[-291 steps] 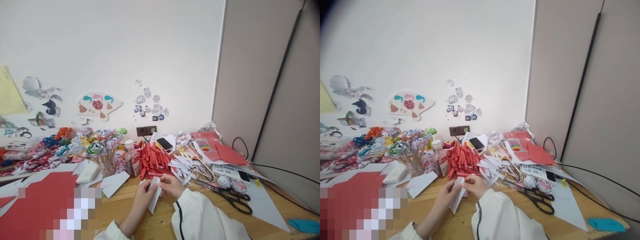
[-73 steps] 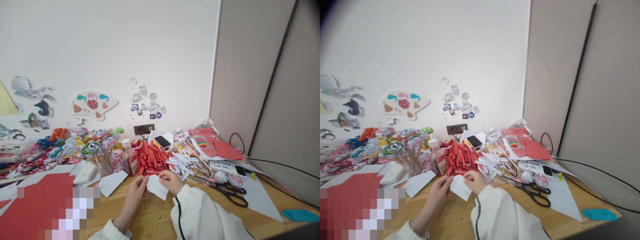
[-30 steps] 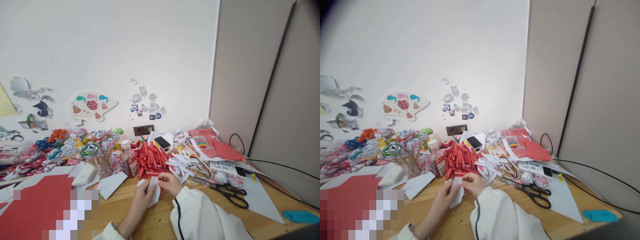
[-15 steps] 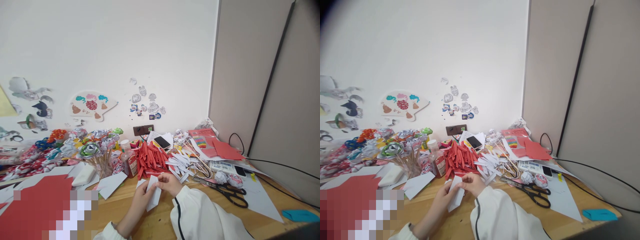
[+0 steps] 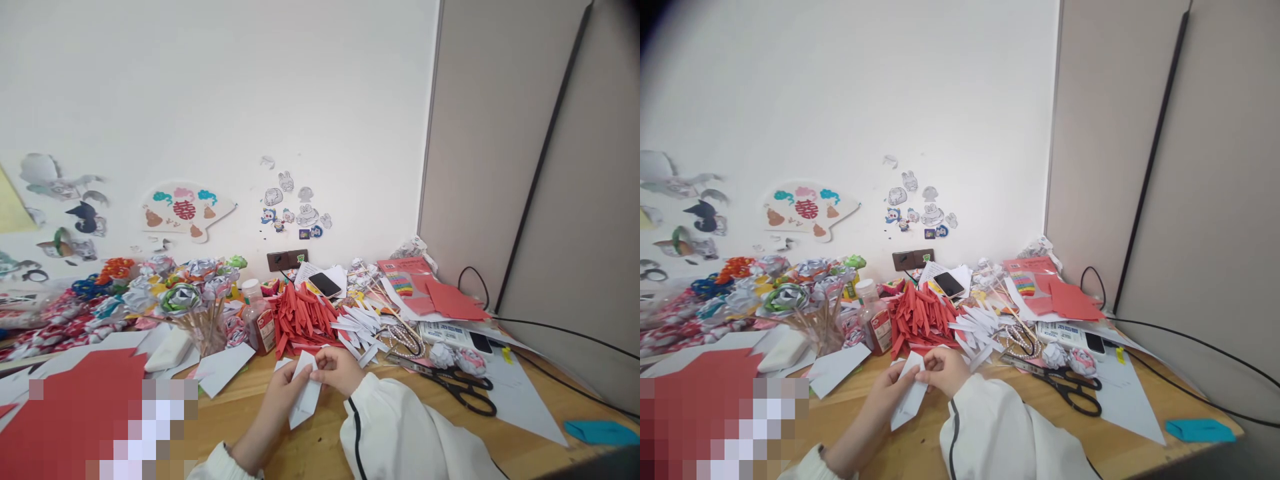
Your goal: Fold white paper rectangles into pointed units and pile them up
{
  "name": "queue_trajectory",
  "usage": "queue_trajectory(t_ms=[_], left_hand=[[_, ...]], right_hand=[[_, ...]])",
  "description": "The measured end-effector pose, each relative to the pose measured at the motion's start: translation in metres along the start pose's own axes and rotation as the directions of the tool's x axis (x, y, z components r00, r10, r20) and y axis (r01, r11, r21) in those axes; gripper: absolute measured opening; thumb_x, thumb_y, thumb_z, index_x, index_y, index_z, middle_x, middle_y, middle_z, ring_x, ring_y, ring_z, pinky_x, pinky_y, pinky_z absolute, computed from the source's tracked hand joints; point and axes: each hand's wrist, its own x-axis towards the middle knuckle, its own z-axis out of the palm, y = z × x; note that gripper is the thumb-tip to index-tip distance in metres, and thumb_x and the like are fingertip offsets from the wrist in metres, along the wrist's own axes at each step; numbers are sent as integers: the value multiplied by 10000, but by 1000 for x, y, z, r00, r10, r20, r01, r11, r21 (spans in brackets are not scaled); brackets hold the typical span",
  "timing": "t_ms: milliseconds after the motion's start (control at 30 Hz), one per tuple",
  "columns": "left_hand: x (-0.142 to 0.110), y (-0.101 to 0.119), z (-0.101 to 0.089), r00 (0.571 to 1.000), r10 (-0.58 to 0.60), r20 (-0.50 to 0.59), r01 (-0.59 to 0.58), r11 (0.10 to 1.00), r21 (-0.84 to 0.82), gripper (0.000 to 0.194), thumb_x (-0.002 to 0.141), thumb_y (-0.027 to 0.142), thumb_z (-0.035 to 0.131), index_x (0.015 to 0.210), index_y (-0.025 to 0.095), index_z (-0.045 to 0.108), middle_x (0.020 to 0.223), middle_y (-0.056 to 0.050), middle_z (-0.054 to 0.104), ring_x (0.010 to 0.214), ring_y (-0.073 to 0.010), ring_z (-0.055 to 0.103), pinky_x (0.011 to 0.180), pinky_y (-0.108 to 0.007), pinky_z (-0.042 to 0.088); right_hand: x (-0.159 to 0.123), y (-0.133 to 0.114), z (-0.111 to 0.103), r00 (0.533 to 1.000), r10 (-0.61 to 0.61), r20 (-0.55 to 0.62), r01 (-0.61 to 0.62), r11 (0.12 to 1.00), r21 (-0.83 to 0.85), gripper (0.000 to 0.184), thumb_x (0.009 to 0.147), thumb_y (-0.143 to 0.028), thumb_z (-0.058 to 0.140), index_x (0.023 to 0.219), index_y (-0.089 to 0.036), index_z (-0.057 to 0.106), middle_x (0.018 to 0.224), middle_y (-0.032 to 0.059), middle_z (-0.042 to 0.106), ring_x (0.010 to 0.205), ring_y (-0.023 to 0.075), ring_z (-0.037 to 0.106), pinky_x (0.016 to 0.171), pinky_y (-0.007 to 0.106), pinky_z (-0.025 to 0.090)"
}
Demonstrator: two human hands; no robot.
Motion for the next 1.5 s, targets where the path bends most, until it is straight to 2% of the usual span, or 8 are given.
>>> queue_trajectory(t_ms=[267, 433, 600, 700, 800, 1100, 1300, 1500], left_hand=[[-5, 6, -1, 991, 101, -92, -88, 987, 136, 319, 669, 443, 481, 619, 136, 553, 567, -12, 556, 527, -139, 483, 468, -210, 359], [-4, 5, -1, 993, 96, -71, -87, 990, 115, 333, 645, 456, 502, 602, 131, 559, 539, 3, 524, 522, -134, 464, 476, -216, 354], [-5, 8, 2, 994, -59, -97, 45, 989, -140, 409, 638, 520, 471, 556, 125, 540, 477, 24, 478, 451, -98, 421, 441, -204, 319], [-6, 10, 2, 987, -159, -6, 149, 933, -326, 398, 640, 509, 485, 610, 120, 566, 490, 19, 510, 446, -94, 444, 453, -207, 338], [-8, 12, 0, 977, -191, 97, 214, 896, -389, 326, 612, 445, 565, 656, 123, 585, 511, 18, 535, 464, -94, 479, 464, -202, 357], [-11, 20, -4, 961, -185, 208, 244, 919, -310, 325, 636, 419, 560, 739, 116, 619, 619, -43, 613, 564, -138, 551, 532, -237, 408], [-9, 22, -8, 959, -196, 205, 244, 938, -247, 321, 570, 413, 615, 679, 111, 622, 568, -19, 583, 538, -130, 522, 537, -242, 389], [-4, 11, -6, 978, -148, 146, 179, 957, -228, 321, 564, 410, 615, 658, 104, 613, 570, -6, 573, 535, -119, 498, 536, -238, 375]], right_hand=[[0, -4, 2, 999, 16, -36, -13, 996, 85, 306, 600, -421, 585, 679, -142, 484, 496, -35, 519, 398, 92, 499, 423, 228, 417], [-2, -7, 3, 991, -46, -126, 34, 995, -91, 211, 621, -346, 572, 651, -148, 506, 518, -30, 505, 449, 87, 486, 446, 210, 400], [-6, -17, 0, 977, -155, -149, 108, 953, -285, 90, 639, -233, 542, 647, -144, 541, 571, -13, 514, 509, 79, 462, 491, 192, 377], [-7, -21, -1, 980, -164, -115, 117, 935, -335, 76, 644, -216, 529, 663, -148, 557, 587, -9, 525, 527, 84, 469, 506, 193, 378], [-8, -23, 0, 979, -180, -93, 129, 906, -403, 82, 644, -210, 524, 672, -149, 570, 599, -4, 535, 530, 87, 472, 508, 192, 379], [-12, -26, 2, 959, -280, -44, 200, 778, -595, 72, 653, -180, 509, 670, -176, 579, 599, -11, 535, 539, 90, 465, 513, 189, 361], [-10, -24, 0, 968, -247, -44, 184, 819, -544, 99, 667, -206, 501, 695, -172, 590, 618, -5, 550, 549, 94, 476, 510, 186, 363], [-10, -22, -2, 975, -213, -59, 149, 832, -535, 156, 705, -272, 484, 710, -169, 602, 624, -1, 570, 558, 100, 476, 516, 196, 345]])
